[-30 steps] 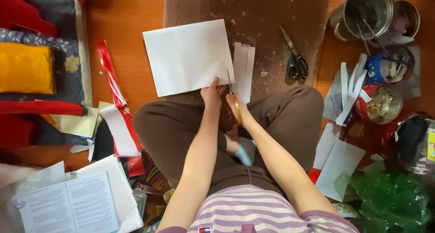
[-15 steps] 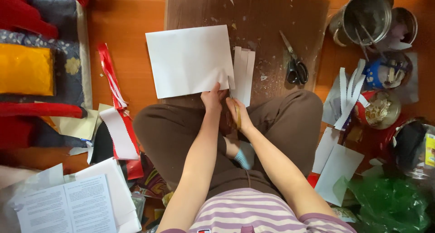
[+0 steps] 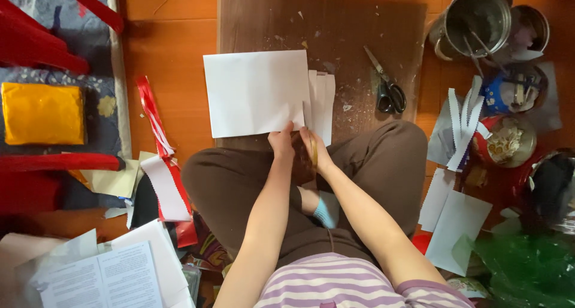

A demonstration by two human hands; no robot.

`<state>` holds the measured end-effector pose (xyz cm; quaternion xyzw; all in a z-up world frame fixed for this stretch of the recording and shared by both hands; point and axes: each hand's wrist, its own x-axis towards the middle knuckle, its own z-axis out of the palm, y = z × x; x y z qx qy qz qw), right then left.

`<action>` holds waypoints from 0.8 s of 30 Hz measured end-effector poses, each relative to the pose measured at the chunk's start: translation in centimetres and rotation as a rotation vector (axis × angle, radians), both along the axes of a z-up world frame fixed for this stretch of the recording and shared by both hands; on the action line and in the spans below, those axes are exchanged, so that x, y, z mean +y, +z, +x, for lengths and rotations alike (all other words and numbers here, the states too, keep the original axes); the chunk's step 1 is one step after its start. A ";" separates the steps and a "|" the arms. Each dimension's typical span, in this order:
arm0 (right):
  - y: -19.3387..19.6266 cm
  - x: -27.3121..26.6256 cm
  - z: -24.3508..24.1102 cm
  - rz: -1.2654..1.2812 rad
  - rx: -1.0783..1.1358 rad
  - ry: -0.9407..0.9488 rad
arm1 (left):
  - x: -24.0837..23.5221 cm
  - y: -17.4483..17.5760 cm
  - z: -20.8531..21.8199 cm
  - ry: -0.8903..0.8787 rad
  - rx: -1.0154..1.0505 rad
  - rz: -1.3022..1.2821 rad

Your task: Cutting strips of paper using scissors while sitting on the floor

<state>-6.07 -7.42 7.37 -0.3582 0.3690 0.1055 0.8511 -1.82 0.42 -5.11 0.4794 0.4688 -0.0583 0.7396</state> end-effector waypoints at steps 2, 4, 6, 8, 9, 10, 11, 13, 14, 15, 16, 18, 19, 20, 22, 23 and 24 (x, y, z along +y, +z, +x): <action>-0.7 -0.7 0.1 -0.794 -0.339 0.450 | 0.1 -0.4 -0.5 -0.054 -0.007 0.050; -5.3 -1.2 0.3 -0.906 -0.388 0.487 | 0.1 -0.6 -1.1 -0.092 -0.014 0.094; -6.1 -1.5 0.0 -1.023 -0.431 0.530 | 0.0 1.6 -1.5 -0.128 -0.015 0.133; -3.0 -1.8 -0.2 -1.079 -0.494 0.529 | -0.2 6.4 -1.0 -0.150 -0.010 0.149; -3.0 -1.5 -0.2 -1.079 -0.496 0.524 | 0.0 5.6 -1.2 -0.153 -0.014 0.151; -3.0 -1.2 -0.2 -1.038 -0.497 0.478 | 0.1 4.9 -1.3 -0.150 -0.004 0.163; -3.0 -0.8 -0.1 -0.996 -0.498 0.432 | 0.3 4.1 -1.4 -0.148 0.005 0.176; -5.8 -1.5 1.2 -0.956 -0.458 0.457 | 0.3 5.0 -1.7 -0.161 0.013 0.193; -7.3 -1.8 1.8 -0.914 -0.414 0.487 | 0.3 5.5 -1.9 -0.170 0.026 0.208; -6.7 -1.8 1.7 -0.912 -0.417 0.481 | -0.1 8.1 -1.5 -0.173 0.022 0.212; -6.2 -1.8 1.7 -0.928 -0.434 0.501 | -0.5 10.7 -1.2 -0.176 0.028 0.205; -5.0 -1.8 1.8 -0.943 -0.454 0.513 | -0.6 12.4 -0.8 -0.185 0.027 0.201; -4.4 -1.9 1.7 -0.942 -0.438 0.518 | -0.5 11.4 -0.9 -0.180 0.035 0.191; -3.8 -1.9 1.6 -0.941 -0.422 0.524 | -0.4 10.4 -1.0 -0.175 0.044 0.180; 1.6 -1.5 1.0 -0.908 -0.404 0.509 | -0.6 11.5 -0.7 -0.184 0.040 0.179; 4.3 -1.2 0.7 -0.873 -0.384 0.499 | -0.7 12.1 -0.6 -0.189 0.041 0.178; 2.6 -1.4 1.5 -0.874 -0.386 0.494 | -0.4 12.0 -0.6 -0.193 0.037 0.179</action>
